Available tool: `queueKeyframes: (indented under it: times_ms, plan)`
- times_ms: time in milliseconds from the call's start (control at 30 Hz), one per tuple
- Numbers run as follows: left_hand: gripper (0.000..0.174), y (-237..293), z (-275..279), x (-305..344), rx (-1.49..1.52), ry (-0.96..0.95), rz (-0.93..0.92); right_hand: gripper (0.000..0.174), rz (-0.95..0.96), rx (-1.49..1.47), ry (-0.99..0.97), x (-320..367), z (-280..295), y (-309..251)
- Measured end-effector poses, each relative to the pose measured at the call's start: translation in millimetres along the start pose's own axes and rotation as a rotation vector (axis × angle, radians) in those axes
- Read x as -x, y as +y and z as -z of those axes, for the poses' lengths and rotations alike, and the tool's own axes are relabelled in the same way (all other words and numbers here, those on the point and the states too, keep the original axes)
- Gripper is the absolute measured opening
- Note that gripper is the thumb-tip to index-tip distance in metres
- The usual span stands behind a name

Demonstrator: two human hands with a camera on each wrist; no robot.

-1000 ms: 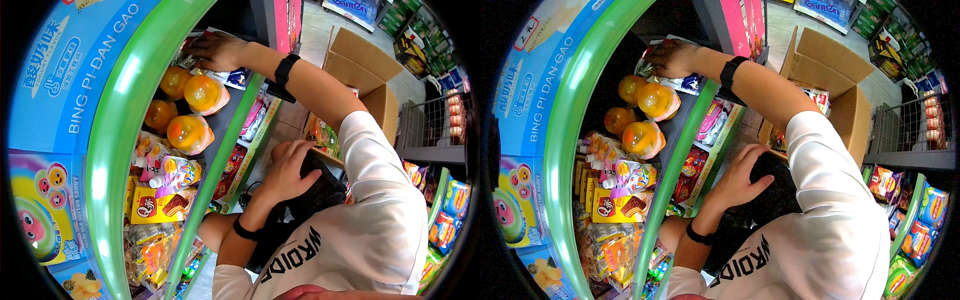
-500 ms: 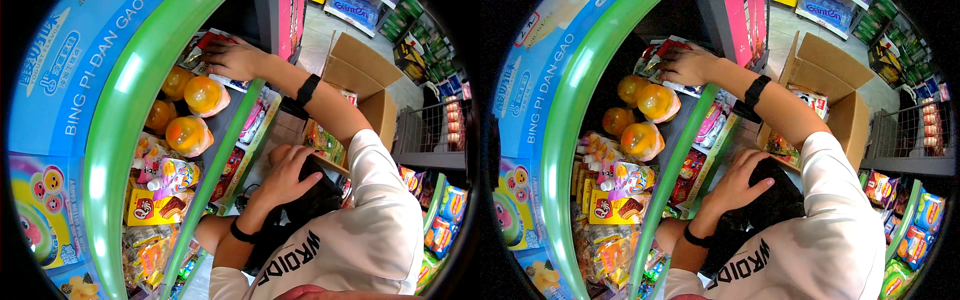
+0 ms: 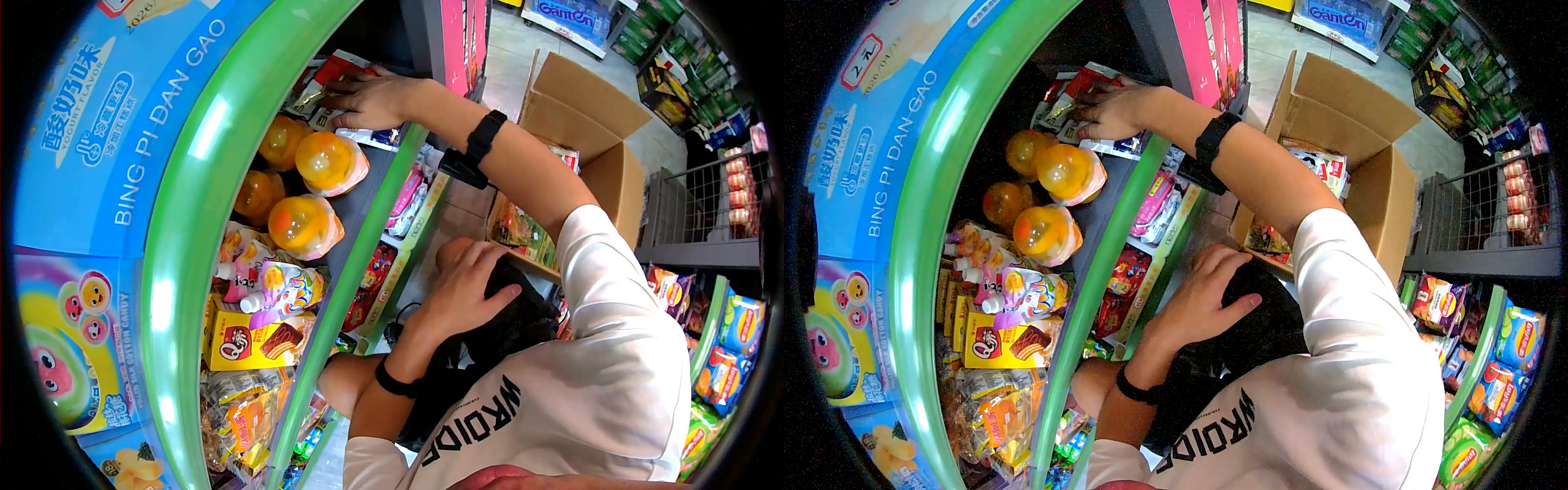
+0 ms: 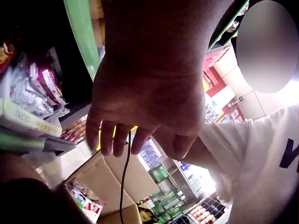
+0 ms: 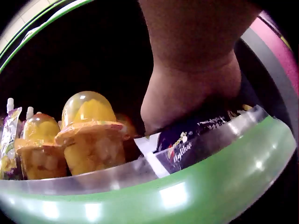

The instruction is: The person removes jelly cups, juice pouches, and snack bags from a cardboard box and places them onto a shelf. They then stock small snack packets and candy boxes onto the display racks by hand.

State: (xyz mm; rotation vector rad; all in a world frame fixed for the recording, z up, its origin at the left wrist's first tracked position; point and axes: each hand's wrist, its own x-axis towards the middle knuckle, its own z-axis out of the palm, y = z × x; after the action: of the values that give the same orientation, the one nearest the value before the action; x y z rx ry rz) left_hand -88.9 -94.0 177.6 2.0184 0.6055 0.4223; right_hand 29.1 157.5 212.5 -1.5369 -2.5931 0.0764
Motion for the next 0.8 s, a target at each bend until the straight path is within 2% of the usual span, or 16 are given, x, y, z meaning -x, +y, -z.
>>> queueKeyframes:
  times_ms: [133,233,333,367,400,467,500,533,600,633,700,733,800]
  plan:
    - [0.058,-2,-3,0,-0.026,0.000,-0.010,0.050,0.110,0.077,-0.083,-32,2,20]
    - [0.058,-5,-4,1,0.003,0.004,-0.045,0.045,0.090,-0.052,0.008,-44,-7,14]
    - [0.056,-5,-4,2,-0.020,0.027,-0.048,0.044,-0.017,0.016,-0.269,-42,14,-8]
    - [0.056,-4,-3,2,-0.046,0.030,-0.043,0.045,0.059,0.145,-0.279,-47,11,-9]
    - [0.055,-4,-3,2,-0.072,0.033,-0.038,0.045,0.067,0.148,-0.287,-48,13,-7]
    - [0.055,-4,-4,3,-0.063,0.043,-0.038,0.045,0.047,-0.076,-0.125,-38,36,-12]
    - [0.054,-4,-4,3,-0.066,0.046,-0.046,0.043,0.033,-0.207,-0.007,-55,17,-1]
    - [0.054,-4,-3,2,-0.062,0.048,-0.045,0.043,0.035,-0.206,-0.011,-65,14,2]
    - [0.055,-1,0,2,-0.056,0.045,-0.070,0.049,0.140,-0.084,0.039,-82,9,7]
    - [0.055,0,1,2,-0.055,0.044,-0.067,0.049,0.139,-0.087,0.037,-108,-11,16]
    - [0.054,1,3,2,-0.066,0.041,-0.064,0.044,0.326,0.427,-0.264,-158,-60,36]
    - [0.054,1,4,2,-0.067,0.043,-0.065,0.044,0.327,0.428,-0.263,-138,-43,25]
    - [0.055,1,4,3,-0.083,0.034,-0.059,0.041,0.123,0.058,-0.056,-68,9,-7]
